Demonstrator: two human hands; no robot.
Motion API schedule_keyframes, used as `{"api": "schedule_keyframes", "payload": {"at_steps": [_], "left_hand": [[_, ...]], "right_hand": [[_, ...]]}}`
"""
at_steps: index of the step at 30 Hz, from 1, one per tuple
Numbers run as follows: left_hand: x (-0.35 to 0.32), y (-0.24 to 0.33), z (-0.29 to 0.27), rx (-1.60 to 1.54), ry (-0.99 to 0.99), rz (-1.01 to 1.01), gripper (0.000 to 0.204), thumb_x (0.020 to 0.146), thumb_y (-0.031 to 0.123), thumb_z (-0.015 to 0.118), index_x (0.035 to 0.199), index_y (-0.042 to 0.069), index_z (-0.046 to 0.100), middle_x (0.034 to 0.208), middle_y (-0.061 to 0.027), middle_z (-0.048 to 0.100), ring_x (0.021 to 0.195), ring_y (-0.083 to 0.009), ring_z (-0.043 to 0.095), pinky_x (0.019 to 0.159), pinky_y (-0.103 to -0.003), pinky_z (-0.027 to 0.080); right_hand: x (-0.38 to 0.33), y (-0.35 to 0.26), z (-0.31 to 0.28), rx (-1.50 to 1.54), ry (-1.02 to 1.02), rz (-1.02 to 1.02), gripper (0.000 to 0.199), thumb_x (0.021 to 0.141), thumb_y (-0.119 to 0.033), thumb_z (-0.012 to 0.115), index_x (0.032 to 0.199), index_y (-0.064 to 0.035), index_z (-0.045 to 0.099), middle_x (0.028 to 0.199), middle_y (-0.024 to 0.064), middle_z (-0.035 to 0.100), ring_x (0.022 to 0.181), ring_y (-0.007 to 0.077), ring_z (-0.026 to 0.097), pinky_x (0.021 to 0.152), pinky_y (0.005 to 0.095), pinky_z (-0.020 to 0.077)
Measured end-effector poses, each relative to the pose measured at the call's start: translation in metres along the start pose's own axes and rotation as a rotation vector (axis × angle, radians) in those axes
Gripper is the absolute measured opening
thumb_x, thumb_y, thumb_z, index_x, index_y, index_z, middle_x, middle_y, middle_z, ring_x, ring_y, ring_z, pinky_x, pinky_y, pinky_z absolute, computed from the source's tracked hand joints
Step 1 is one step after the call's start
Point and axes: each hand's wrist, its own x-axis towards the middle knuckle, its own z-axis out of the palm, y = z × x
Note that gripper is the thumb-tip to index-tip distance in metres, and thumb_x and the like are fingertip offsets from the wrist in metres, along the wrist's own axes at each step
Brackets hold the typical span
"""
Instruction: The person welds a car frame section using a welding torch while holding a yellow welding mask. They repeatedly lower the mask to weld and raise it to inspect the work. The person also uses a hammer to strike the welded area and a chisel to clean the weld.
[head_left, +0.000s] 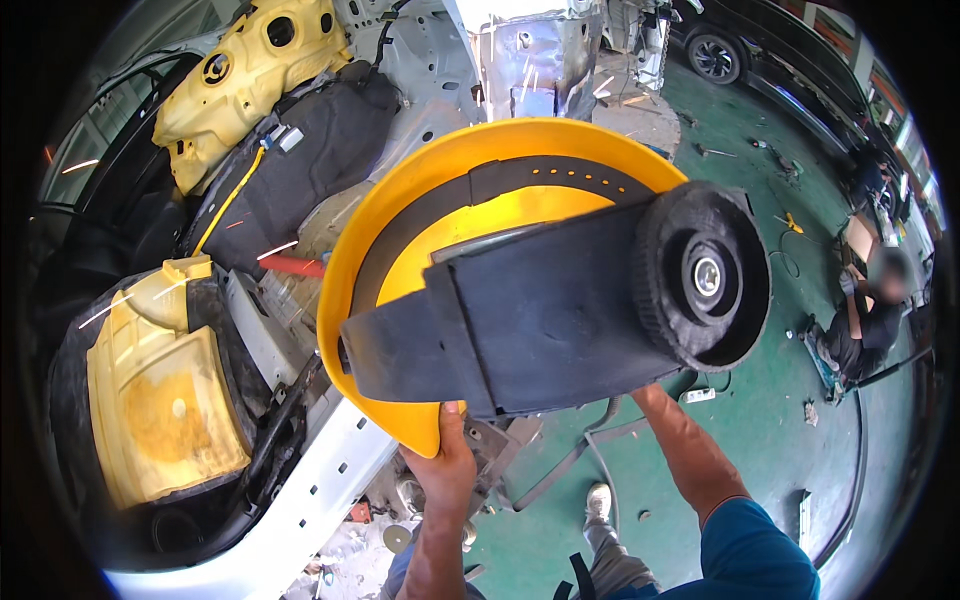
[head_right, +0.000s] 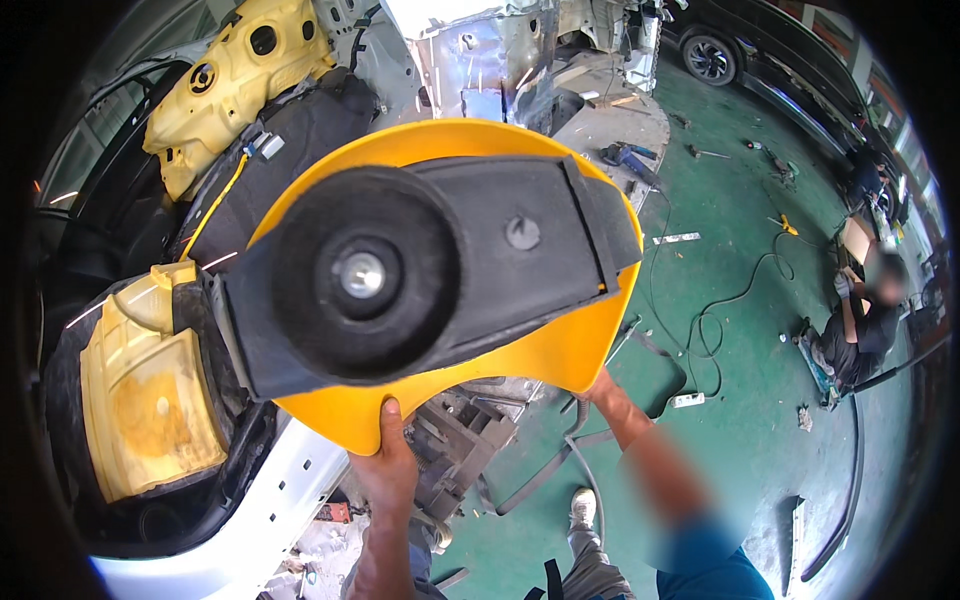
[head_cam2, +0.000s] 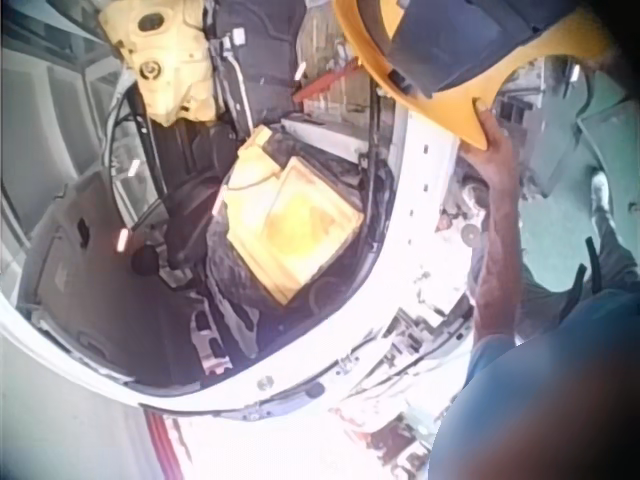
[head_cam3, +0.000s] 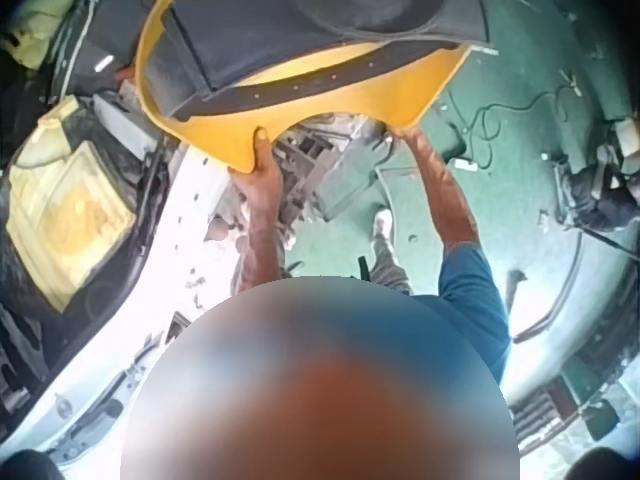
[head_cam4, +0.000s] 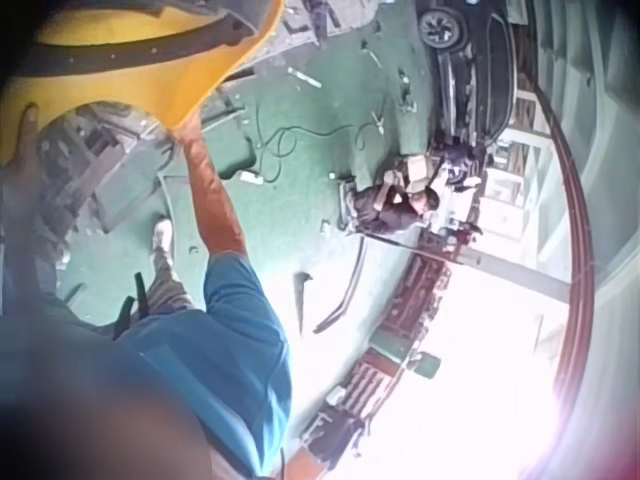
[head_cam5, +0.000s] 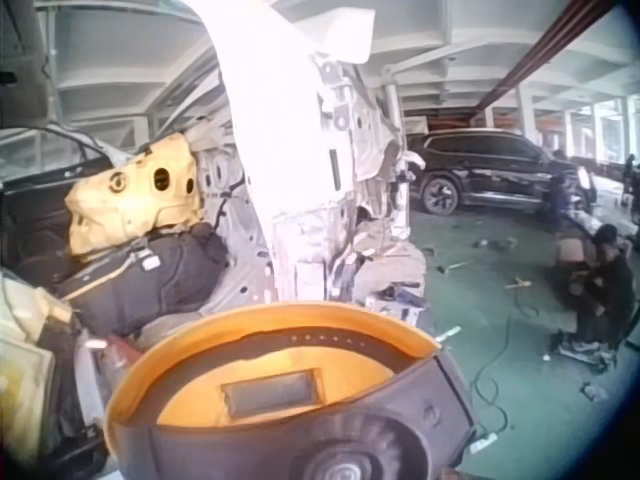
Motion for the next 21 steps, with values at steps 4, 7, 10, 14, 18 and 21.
{"api": "schedule_keyframes", "payload": {"at_steps": [4,7,10,14,18,21], "left_hand": [[0.002,-0.002,-0.001,0.086,0.023,0.104,0.028,0.104,0.011,0.06,0.127,-0.005,0.056,0.115,-0.0101,0.065,0.103,-0.0193,0.067,0.087,-0.033,0.059],[0.002,0.002,0.0,0.043,0.021,0.105,0.029,0.104,0.011,0.06,0.128,-0.005,0.056,0.117,-0.0103,0.065,0.105,-0.0195,0.066,0.087,-0.033,0.059],[0.002,0.009,0.002,0.001,0.023,0.096,0.031,0.104,0.011,0.06,0.13,-0.005,0.055,0.12,-0.0106,0.064,0.107,-0.0195,0.065,0.087,-0.033,0.059],[0.007,0.015,-0.005,0.064,0.057,0.153,0.032,0.104,0.01,0.06,0.13,-0.006,0.055,0.121,-0.0109,0.063,0.108,-0.0191,0.064,0.089,-0.032,0.056],[0.018,0.023,-0.034,0.105,0.153,0.009,0.038,0.103,0.017,0.062,0.131,-0.006,0.054,0.122,-0.016,0.063,0.104,-0.0228,0.067,0.082,-0.036,0.062],[0.029,0.029,-0.057,0.057,0.327,-0.033,0.045,0.103,0.023,0.062,0.134,-0.008,0.051,0.122,-0.0198,0.062,0.102,-0.0272,0.069,0.075,-0.04,0.066]], "right_hand": [[-0.002,-0.005,-0.002,0.013,0.003,0.01,0.038,0.089,-0.022,0.069,0.122,-0.0043,0.067,0.112,0.0147,0.071,0.107,0.0307,0.066,0.094,0.0396,0.0514],[-0.005,-0.005,-0.003,0.022,0.015,0.016,0.039,0.089,-0.024,0.07,0.122,-0.0041,0.066,0.112,0.0149,0.071,0.105,0.0297,0.067,0.093,0.0388,0.0517],[-0.009,-0.005,-0.002,0.05,0.034,0.029,0.04,0.088,-0.026,0.071,0.122,-0.0038,0.066,0.111,0.015,0.072,0.104,0.0286,0.067,0.092,0.038,0.0519],[-0.014,-0.009,-0.001,0.117,0.046,0.084,0.042,0.088,-0.029,0.072,0.122,-0.0035,0.066,0.11,0.0152,0.072,0.102,0.0272,0.068,0.091,0.037,0.0522],[-0.021,-0.021,-0.006,0.466,0.1,0.524,0.047,0.084,-0.031,0.079,0.118,-0.0023,0.064,0.093,0.0071,0.067,0.085,0.0168,0.06,0.082,0.0332,0.0499],[-0.024,-0.03,-0.011,0.405,0.09,0.549,0.034,0.083,-0.016,0.079,0.111,-0.004,0.063,0.086,-0.0012,0.06,0.077,0.0087,0.055,0.07,0.0273,0.048]]}}
